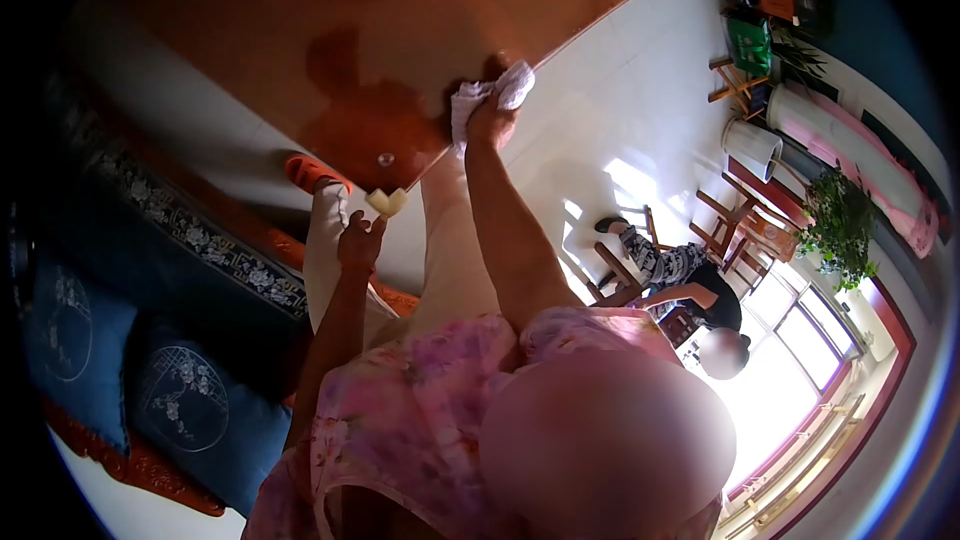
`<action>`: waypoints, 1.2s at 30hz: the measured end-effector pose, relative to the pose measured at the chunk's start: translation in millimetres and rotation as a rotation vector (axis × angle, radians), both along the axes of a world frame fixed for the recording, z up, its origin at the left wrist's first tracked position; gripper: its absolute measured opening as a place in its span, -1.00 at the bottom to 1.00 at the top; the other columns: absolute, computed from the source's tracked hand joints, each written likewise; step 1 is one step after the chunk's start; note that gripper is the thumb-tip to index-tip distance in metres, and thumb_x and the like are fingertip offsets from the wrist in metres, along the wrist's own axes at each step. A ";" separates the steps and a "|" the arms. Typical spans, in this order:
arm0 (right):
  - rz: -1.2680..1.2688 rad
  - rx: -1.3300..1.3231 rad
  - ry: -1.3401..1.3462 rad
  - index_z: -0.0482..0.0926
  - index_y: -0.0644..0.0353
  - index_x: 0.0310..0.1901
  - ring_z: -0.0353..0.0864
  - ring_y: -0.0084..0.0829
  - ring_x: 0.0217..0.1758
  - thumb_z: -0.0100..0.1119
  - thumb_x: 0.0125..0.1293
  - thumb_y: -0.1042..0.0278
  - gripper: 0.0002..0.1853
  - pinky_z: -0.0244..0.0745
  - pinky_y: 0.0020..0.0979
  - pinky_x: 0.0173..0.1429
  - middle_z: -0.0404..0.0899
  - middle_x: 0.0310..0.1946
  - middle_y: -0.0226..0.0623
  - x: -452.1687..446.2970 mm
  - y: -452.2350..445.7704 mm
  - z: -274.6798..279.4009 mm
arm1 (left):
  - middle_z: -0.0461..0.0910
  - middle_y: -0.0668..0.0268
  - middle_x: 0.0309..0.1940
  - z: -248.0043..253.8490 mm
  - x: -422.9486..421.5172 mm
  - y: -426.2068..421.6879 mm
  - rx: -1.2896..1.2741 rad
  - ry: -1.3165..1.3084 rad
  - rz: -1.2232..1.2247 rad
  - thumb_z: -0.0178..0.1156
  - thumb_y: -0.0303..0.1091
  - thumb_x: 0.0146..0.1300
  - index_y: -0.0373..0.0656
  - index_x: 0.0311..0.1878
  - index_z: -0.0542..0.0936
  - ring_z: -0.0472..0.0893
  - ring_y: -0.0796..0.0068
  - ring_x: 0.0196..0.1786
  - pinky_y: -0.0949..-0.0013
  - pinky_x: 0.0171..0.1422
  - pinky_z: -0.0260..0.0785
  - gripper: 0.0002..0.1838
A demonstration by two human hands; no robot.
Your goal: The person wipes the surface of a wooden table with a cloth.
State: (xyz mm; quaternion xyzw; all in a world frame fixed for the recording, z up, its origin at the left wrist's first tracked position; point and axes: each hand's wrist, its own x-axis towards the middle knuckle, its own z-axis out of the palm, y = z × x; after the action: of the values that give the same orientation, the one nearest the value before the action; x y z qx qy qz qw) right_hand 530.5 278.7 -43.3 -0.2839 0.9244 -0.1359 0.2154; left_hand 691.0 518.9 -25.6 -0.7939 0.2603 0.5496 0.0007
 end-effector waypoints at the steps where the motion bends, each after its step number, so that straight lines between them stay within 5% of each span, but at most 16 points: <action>1: 0.000 0.000 -0.009 0.46 0.15 0.09 0.51 0.06 0.06 0.05 0.17 -0.13 -0.42 0.36 -0.04 0.13 0.57 -0.05 0.06 9.1 15.7 -0.6 | 0.62 0.17 -0.07 3.5 12.9 6.8 -0.017 -0.009 -0.007 0.11 0.23 0.12 -0.17 0.14 0.40 0.61 0.11 -0.04 0.11 0.01 0.45 -0.29; 7: -0.035 0.004 -0.109 0.40 0.10 0.15 0.50 0.05 0.08 0.10 0.17 -0.09 -0.42 0.36 -0.04 0.14 0.56 -0.02 0.00 54.9 102.0 -4.9 | 0.61 0.10 -0.07 -4.4 99.0 77.0 0.022 -0.156 -0.176 0.12 0.27 0.10 -0.18 0.16 0.41 0.60 0.05 -0.03 0.11 0.04 0.44 -0.25; 9: -0.005 0.120 -0.048 0.36 0.11 0.18 0.48 0.08 0.10 0.13 0.16 -0.07 -0.39 0.35 -0.04 0.16 0.52 0.03 0.03 63.5 123.1 -4.7 | 0.60 0.04 -0.08 -7.4 120.6 102.2 -0.084 -0.113 -0.045 0.13 0.22 0.12 -0.20 0.10 0.44 0.59 0.01 -0.03 0.09 0.05 0.43 -0.31; 14: 0.372 0.406 0.079 0.28 0.21 0.23 0.43 0.05 0.16 0.15 0.14 -0.08 -0.29 0.35 -0.04 0.18 0.41 0.15 0.03 45.6 124.1 6.1 | 0.60 0.05 -0.14 5.9 135.6 99.9 -0.107 -0.013 0.005 0.12 0.18 0.14 -0.21 0.03 0.45 0.59 0.03 -0.07 0.08 0.01 0.41 -0.37; 17: 0.436 0.023 0.200 0.28 0.26 0.25 0.44 0.05 0.10 0.24 0.08 -0.12 -0.20 0.37 -0.05 0.14 0.41 0.07 0.06 19.6 104.2 23.6 | 0.61 0.08 -0.16 -21.5 126.9 118.4 -0.360 -0.052 0.008 0.12 0.20 0.14 -0.18 0.03 0.45 0.59 0.04 -0.11 0.07 -0.03 0.40 -0.37; 20: 0.720 -0.239 0.306 0.28 0.26 0.25 0.28 -0.01 0.26 0.29 0.08 0.13 -0.27 0.23 -0.12 0.30 0.34 0.19 -0.05 6.2 78.9 28.6 | 0.61 0.09 -0.15 -12.3 121.2 109.2 -0.339 -0.032 0.120 0.12 0.20 0.14 -0.16 0.05 0.46 0.58 0.03 -0.10 0.09 -0.02 0.40 -0.38; 25: 0.971 0.007 0.532 0.28 0.04 0.30 0.13 -0.12 0.39 0.35 0.00 0.10 -0.21 0.15 0.02 0.32 0.24 0.30 -0.23 48.2 62.4 -2.5 | 0.60 0.08 -0.09 -15.6 111.7 125.6 -0.181 -0.040 0.109 0.14 0.14 0.14 -0.17 0.07 0.47 0.58 0.03 -0.04 0.12 0.02 0.41 -0.40; 30: 1.482 -0.173 0.389 0.38 -0.05 0.20 0.17 -0.17 0.33 0.44 -0.24 0.20 -0.18 0.17 0.03 0.16 0.25 0.27 -0.29 91.6 90.6 6.3 | 0.60 0.05 -0.08 -2.5 101.7 122.6 -0.143 -0.021 0.164 0.17 0.05 0.14 -0.20 0.04 0.51 0.58 0.02 -0.04 0.14 0.04 0.42 -0.44; 36: 1.787 -0.181 0.292 0.47 -0.11 0.09 0.17 -0.22 0.34 0.28 -0.07 0.23 -0.44 0.13 -0.01 0.27 0.29 0.25 -0.38 163.1 92.4 6.9 | 0.60 0.06 -0.10 2.8 105.8 108.1 -0.169 -0.035 0.246 0.20 -0.01 0.12 -0.21 -0.01 0.51 0.58 0.04 -0.04 0.15 0.04 0.42 -0.50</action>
State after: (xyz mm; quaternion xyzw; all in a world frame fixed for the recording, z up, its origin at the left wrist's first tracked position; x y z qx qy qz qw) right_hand 693.6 371.1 -36.4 -0.9250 0.3639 0.0472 0.0982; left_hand 796.8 627.0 -22.8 -0.8263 0.2064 0.5079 -0.1289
